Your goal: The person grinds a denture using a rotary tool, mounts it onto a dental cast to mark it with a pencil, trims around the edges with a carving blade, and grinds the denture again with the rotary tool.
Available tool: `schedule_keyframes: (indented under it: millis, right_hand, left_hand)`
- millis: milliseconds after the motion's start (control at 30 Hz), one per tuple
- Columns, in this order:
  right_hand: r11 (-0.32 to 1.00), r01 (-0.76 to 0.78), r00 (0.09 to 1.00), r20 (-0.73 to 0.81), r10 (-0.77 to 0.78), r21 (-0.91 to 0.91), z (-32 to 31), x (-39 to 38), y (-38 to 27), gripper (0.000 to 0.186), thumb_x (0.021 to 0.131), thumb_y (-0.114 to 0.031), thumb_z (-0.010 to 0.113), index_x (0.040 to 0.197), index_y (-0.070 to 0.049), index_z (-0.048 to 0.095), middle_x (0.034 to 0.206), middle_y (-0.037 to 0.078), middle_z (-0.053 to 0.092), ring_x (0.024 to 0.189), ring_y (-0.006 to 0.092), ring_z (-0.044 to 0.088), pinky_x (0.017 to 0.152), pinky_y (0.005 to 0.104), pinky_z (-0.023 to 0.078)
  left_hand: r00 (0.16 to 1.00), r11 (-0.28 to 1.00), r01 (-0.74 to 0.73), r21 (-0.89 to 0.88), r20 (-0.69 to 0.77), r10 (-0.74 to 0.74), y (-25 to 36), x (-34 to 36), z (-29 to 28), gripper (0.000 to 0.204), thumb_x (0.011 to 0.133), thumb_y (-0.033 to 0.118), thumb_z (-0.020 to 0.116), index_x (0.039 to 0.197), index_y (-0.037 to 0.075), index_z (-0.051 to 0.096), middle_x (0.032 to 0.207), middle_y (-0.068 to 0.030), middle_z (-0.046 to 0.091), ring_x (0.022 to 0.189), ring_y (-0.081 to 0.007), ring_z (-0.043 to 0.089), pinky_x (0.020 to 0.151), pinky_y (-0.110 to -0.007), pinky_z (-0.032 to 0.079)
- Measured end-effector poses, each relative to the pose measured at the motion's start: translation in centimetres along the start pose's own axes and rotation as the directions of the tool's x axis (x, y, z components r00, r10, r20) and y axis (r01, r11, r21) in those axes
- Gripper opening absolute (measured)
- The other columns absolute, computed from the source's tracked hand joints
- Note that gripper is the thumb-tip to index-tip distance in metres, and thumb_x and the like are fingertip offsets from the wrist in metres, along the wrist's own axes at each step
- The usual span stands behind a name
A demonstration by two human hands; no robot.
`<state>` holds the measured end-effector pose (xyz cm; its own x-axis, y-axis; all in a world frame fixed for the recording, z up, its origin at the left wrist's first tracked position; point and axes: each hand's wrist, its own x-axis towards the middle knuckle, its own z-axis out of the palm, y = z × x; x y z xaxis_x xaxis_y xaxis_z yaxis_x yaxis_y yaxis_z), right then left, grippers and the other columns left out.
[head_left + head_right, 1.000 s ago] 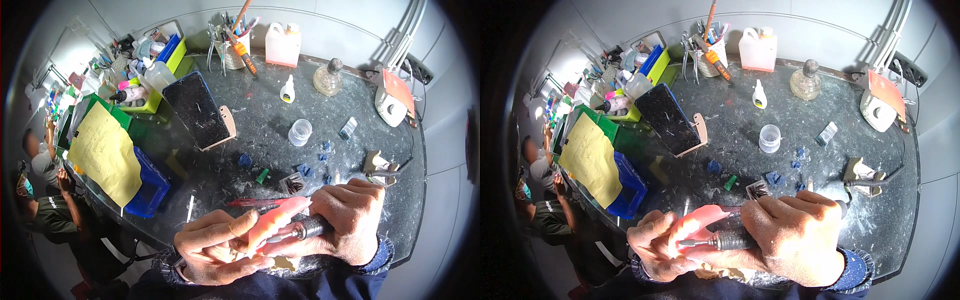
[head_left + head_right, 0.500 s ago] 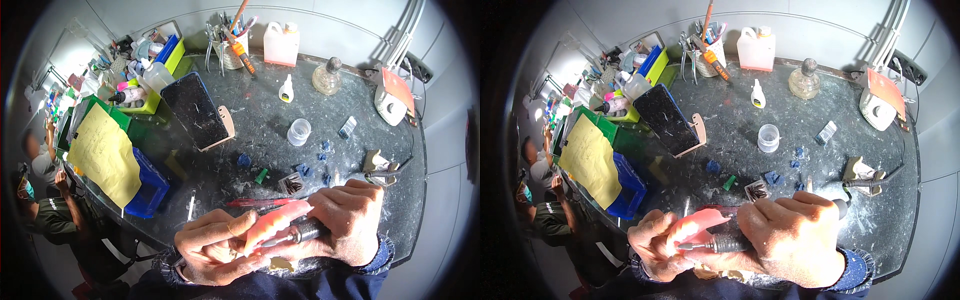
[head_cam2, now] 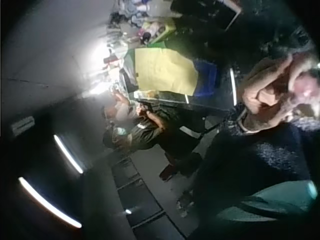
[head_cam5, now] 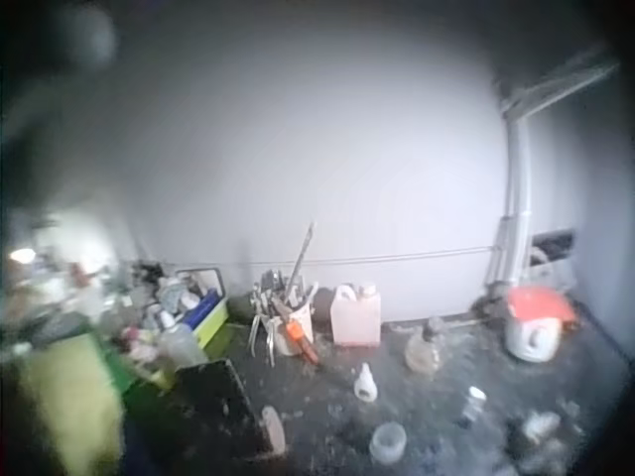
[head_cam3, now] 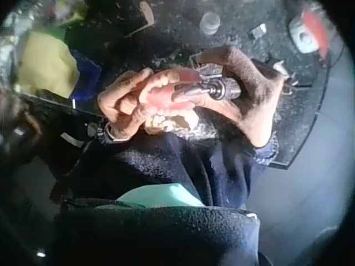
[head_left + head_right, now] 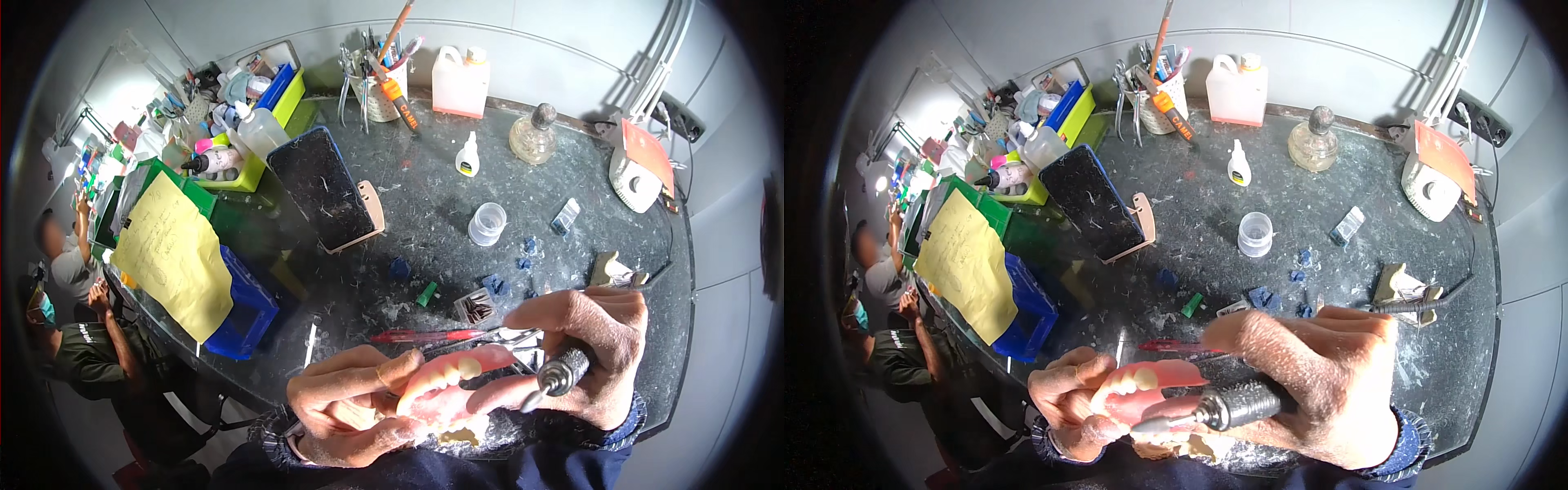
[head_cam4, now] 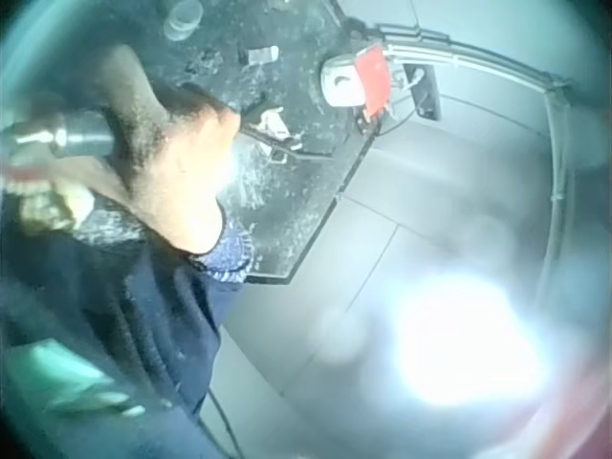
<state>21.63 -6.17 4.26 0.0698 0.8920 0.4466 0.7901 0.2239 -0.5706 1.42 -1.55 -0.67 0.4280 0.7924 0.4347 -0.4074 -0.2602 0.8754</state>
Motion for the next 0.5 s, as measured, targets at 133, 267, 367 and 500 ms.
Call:
schedule_keyframes:
  millis: [133, 267, 367, 500]
  right_hand:
    - [0.976, -0.021, 0.993, 0.118, -0.005, 0.217, 0.1, -0.3, 0.3, 0.042, 0.057, -0.039, 0.083, 0.08, -0.006, 0.072, 0.052, 0.001, 0.059, 0.039, 0.0096, 0.052, 0.04, 0.0227, 0.035]
    - [0.977, -0.028, 0.969, 0.246, -0.025, 0.211, -0.2, -0.6, 0.6, 0.033, 0.062, -0.032, 0.082, 0.079, -0.005, 0.071, 0.062, 0.007, 0.066, 0.047, 0.0146, 0.061, 0.045, 0.0242, 0.045]
    - [0.919, -0.014, 0.994, 0.105, -0.03, 0.394, 0.2, -0.6, 0.1, 0.033, 0.063, -0.032, 0.08, 0.077, -0.003, 0.071, 0.065, 0.009, 0.067, 0.053, 0.0184, 0.065, 0.05, 0.0256, 0.048]
    - [0.931, 0.012, 0.996, 0.081, -0.044, 0.365, 0.0, -0.5, 0.3, 0.032, 0.062, -0.029, 0.079, 0.076, -0.002, 0.07, 0.068, 0.009, 0.068, 0.051, 0.0175, 0.063, 0.05, 0.025, 0.047]
  left_hand:
    - [1.0, 0.999, -0.004, -0.033, 0.012, 0.004, 0.1, -0.2, -0.1, 0.047, 0.072, 0.005, 0.075, 0.111, -0.012, 0.055, 0.094, -0.0223, 0.061, 0.083, -0.0227, 0.065, 0.066, -0.028, 0.058]
    - [0.996, 1.0, -0.014, 0.012, 0.094, 0.013, -0.2, -0.4, -0.9, 0.048, 0.071, 0.005, 0.076, 0.111, -0.013, 0.055, 0.097, -0.0246, 0.061, 0.085, -0.0243, 0.065, 0.067, -0.029, 0.058]
    - [0.993, 0.963, 0.116, -0.244, 0.055, -0.105, 0.2, -0.6, -0.1, 0.048, 0.073, 0.002, 0.074, 0.113, -0.013, 0.053, 0.099, -0.0249, 0.061, 0.09, -0.0253, 0.064, 0.072, -0.031, 0.058]
    - [0.956, 0.936, 0.287, -0.206, 0.13, -0.264, 0.7, 0.4, 0.1, 0.042, 0.076, -0.004, 0.067, 0.114, -0.014, 0.051, 0.103, -0.0252, 0.06, 0.095, -0.0269, 0.063, 0.079, -0.035, 0.056]
